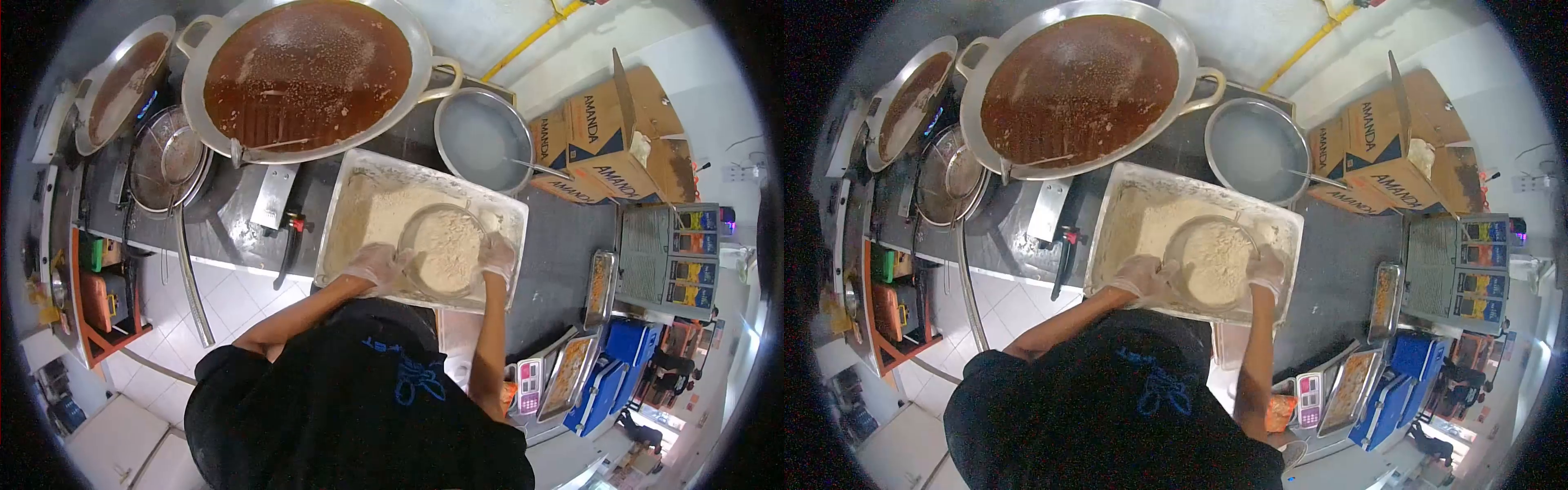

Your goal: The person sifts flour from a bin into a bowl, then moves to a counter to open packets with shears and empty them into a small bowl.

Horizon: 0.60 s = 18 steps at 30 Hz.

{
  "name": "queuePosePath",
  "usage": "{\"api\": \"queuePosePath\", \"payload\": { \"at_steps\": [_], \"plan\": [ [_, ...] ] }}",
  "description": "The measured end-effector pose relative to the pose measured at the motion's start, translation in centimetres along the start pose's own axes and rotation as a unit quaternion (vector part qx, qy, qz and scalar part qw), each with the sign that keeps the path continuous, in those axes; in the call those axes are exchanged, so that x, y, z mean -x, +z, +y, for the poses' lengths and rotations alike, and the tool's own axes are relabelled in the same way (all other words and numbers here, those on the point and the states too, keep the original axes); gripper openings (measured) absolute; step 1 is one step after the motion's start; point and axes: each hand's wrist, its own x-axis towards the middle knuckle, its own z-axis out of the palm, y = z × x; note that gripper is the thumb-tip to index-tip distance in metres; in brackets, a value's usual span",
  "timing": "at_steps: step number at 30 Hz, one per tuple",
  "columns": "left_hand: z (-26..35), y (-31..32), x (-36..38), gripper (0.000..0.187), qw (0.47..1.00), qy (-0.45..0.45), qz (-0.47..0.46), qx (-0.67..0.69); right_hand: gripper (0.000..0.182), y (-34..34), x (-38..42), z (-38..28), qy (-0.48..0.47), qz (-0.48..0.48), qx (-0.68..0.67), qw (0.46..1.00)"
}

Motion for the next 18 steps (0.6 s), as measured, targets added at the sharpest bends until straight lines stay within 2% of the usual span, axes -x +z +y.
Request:
{"api": "queuePosePath", "payload": {
  "at_steps": [1, 2, 4, 5, 6, 8, 9, 11, 13, 14, 16, 17, 18],
  "plan": [
    [-0.2, -0.3, -0.1, 0.064, 0.999, -0.026, -0.02, 0.014, 0.02, 1.6, -1.0, 2.2, -0.044, -0.029, -0.005, 0.999],
    [-0.1, 0.4, 0.3, 0.064, 0.999, -0.027, -0.033, 0.014, 0.02, 4.4, -1.5, 5.1, -0.034, -0.038, -0.002, 0.999],
    [0.3, 1.1, -0.8, 0.062, 0.999, 0.002, -0.028, -0.028, 0.021, 9.4, -5.3, 8.2, 0.095, -0.083, 0.031, 0.991],
    [0.1, 1.1, -1.0, 0.062, 0.999, 0.003, -0.021, -0.027, 0.022, 7.8, -3.2, 5.3, 0.168, 0.041, -0.039, 0.984],
    [-0.3, 1.1, -1.1, 0.062, 1.0, 0.009, 0.006, -0.019, 0.022, 4.6, -2.0, 2.0, 0.163, 0.044, -0.042, 0.985],
    [-0.7, 1.0, -0.5, 0.062, 1.0, 0.018, 0.022, -0.013, 0.023, -0.1, 0.9, -1.1, 0.002, -0.035, -0.009, 0.999],
    [-0.7, 0.4, -0.5, 0.061, 0.999, 0.021, 0.043, 0.002, 0.025, 1.3, 0.4, 0.7, -0.045, -0.048, 0.024, 0.998],
    [0.1, 0.5, 0.6, 0.06, 0.998, 0.025, 0.048, 0.023, 0.026, 1.0, 1.9, 1.3, -0.016, -0.06, 0.025, 0.998],
    [1.5, -0.5, -0.2, 0.065, 0.997, 0.0, -0.062, -0.037, 0.028, -0.4, 1.0, -0.3, 0.016, -0.058, 0.017, 0.998],
    [0.9, -0.5, -1.0, 0.065, 0.998, 0.005, -0.054, -0.04, 0.029, -1.1, 0.1, -1.8, 0.028, -0.056, 0.009, 0.998],
    [-1.2, 1.0, -0.4, 0.063, 1.0, 0.019, 0.024, 0.003, 0.031, -2.3, 1.3, -2.9, 0.067, -0.073, -0.004, 0.995],
    [0.0, -0.7, -0.1, 0.06, 0.998, -0.039, -0.047, 0.021, 0.035, -3.6, 2.0, -3.1, 0.001, -0.084, 0.004, 0.996],
    [-0.3, -0.3, -0.7, 0.06, 0.998, -0.035, -0.05, 0.019, 0.035, -2.7, 1.3, -1.8, 0.007, -0.083, 0.004, 0.997]
  ]
}}
